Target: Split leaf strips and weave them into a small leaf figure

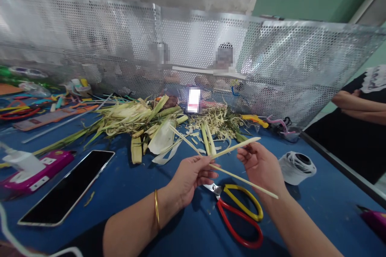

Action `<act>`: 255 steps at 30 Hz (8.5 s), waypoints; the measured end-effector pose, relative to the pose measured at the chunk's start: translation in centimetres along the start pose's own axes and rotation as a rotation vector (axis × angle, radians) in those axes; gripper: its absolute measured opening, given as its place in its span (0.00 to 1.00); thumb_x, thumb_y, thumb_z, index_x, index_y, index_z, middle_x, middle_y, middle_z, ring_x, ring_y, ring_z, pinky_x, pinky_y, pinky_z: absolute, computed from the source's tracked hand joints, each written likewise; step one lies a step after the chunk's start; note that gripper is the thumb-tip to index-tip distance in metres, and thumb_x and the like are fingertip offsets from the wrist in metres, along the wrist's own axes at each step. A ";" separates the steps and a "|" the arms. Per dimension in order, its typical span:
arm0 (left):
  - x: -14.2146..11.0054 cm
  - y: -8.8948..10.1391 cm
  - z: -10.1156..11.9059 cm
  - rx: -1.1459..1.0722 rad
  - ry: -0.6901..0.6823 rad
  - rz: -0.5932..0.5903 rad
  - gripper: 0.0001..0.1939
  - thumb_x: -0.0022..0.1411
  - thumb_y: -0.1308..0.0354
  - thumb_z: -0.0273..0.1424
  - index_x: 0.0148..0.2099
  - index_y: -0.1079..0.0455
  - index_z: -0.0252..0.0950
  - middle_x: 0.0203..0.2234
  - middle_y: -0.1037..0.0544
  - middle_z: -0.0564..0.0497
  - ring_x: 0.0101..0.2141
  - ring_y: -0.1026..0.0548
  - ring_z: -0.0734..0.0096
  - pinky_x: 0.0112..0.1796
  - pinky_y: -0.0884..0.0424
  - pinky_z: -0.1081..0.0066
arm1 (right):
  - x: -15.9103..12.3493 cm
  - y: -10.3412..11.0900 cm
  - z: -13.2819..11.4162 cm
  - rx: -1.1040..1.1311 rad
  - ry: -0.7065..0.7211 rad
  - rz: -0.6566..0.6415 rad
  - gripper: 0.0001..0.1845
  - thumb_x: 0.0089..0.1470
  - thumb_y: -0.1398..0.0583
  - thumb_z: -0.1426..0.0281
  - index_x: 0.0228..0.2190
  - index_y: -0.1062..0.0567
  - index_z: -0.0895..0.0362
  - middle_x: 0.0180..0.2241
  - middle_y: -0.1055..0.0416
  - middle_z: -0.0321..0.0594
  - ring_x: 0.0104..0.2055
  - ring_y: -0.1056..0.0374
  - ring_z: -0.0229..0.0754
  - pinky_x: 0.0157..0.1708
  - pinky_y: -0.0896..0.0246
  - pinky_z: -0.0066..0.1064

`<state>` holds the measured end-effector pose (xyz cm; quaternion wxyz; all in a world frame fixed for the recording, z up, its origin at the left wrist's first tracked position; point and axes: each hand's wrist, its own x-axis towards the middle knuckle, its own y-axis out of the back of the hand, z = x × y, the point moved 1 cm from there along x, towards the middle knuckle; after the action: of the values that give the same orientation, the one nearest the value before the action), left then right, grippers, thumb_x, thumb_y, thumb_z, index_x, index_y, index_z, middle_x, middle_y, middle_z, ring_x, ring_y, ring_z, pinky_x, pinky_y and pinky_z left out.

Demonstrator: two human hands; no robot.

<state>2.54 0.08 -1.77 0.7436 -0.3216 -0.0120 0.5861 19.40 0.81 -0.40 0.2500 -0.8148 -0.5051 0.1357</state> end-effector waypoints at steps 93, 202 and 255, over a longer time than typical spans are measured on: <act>0.3 0.7 0.8 0.193 0.045 -0.204 0.13 0.60 0.45 0.33 0.33 0.25 0.29 0.17 0.31 0.53 0.17 0.33 0.78 0.24 0.33 0.74 | -0.5 -0.3 1.2 -0.763 -0.311 -0.467 0.24 0.42 0.38 0.50 0.13 0.29 0.58 0.11 0.38 0.33 0.16 0.38 0.36 0.24 0.42 0.29; 0.7 0.5 0.8 -0.092 -0.079 -0.094 0.06 0.61 0.42 0.27 0.38 0.25 0.31 0.21 0.27 0.53 0.21 0.30 0.79 0.26 0.30 0.78 | -3.5 -1.4 2.4 -0.396 -0.758 -0.477 0.25 0.54 0.44 0.51 0.21 0.28 0.59 0.19 0.29 0.37 0.15 0.36 0.32 0.16 0.39 0.23; 0.1 0.9 2.7 0.049 -0.067 -0.074 0.10 0.64 0.47 0.27 0.36 0.25 0.28 0.22 0.27 0.51 0.19 0.30 0.80 0.27 0.28 0.75 | -2.5 1.0 -0.8 -2.088 0.339 -0.787 0.04 0.47 0.40 0.72 0.22 0.29 0.56 0.22 0.29 0.41 0.23 0.36 0.42 0.22 0.60 0.30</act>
<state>0.70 1.51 -0.15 0.7715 -0.2828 -0.0344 0.5689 19.37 -2.03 -0.39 -0.4629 -0.4170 -0.5524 -0.5537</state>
